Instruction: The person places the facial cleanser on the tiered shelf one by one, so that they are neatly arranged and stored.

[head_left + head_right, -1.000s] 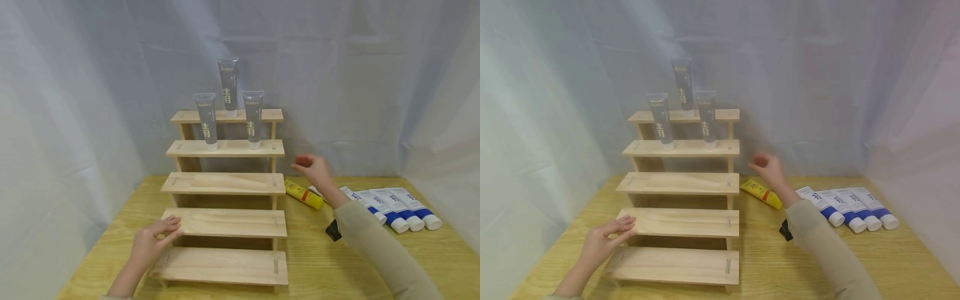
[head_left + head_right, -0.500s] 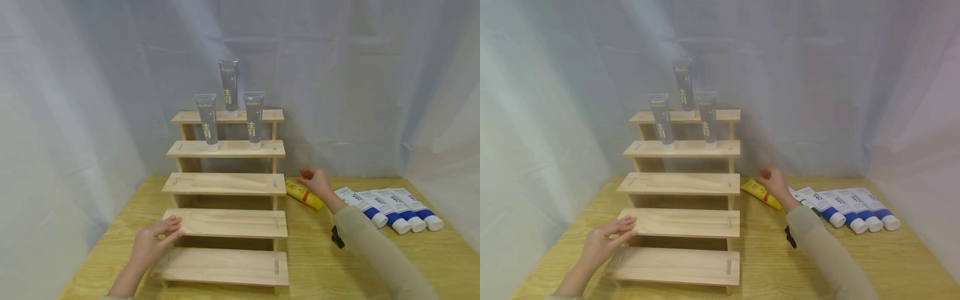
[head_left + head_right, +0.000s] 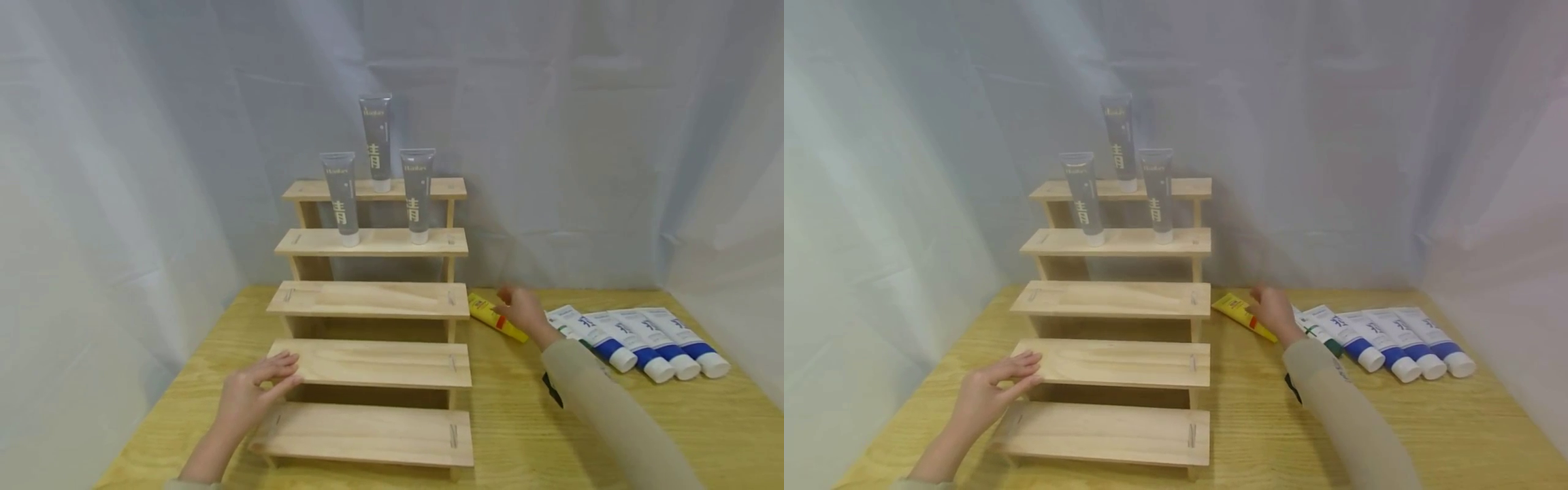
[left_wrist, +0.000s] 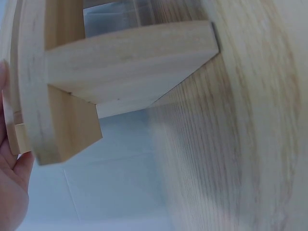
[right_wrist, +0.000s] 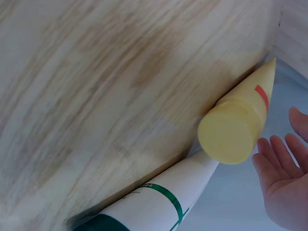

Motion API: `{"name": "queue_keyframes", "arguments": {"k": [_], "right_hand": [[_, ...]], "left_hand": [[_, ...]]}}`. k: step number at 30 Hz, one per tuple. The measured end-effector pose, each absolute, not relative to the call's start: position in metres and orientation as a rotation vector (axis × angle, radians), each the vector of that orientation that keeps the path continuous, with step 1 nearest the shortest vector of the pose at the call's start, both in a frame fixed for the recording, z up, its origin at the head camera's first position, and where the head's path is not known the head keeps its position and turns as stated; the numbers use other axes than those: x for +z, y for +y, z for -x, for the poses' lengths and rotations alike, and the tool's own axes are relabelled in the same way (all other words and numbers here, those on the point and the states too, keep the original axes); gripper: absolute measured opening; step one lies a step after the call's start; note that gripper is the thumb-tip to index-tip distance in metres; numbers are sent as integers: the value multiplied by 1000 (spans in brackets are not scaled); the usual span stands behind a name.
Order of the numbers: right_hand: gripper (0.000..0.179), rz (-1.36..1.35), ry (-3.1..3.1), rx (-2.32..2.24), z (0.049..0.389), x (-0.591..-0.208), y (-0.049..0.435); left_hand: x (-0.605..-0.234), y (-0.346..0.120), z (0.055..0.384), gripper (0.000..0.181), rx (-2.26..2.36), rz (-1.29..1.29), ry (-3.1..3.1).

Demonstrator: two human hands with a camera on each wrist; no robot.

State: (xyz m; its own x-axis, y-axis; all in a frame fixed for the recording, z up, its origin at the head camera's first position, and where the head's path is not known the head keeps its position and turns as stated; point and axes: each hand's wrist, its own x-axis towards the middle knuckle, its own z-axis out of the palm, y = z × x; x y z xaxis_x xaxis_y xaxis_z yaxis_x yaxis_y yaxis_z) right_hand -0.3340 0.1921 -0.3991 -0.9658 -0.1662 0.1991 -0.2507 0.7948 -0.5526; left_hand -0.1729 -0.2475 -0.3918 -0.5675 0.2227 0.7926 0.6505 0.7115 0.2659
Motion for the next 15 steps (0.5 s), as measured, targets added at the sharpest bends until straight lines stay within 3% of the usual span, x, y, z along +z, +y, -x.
{"name": "queue_keyframes", "arguments": {"k": [15], "right_hand": [[31,-410,-2967,599,344,-412,196]], "left_hand": [[-392,-249,173,24,-703,685,-2121]]}}
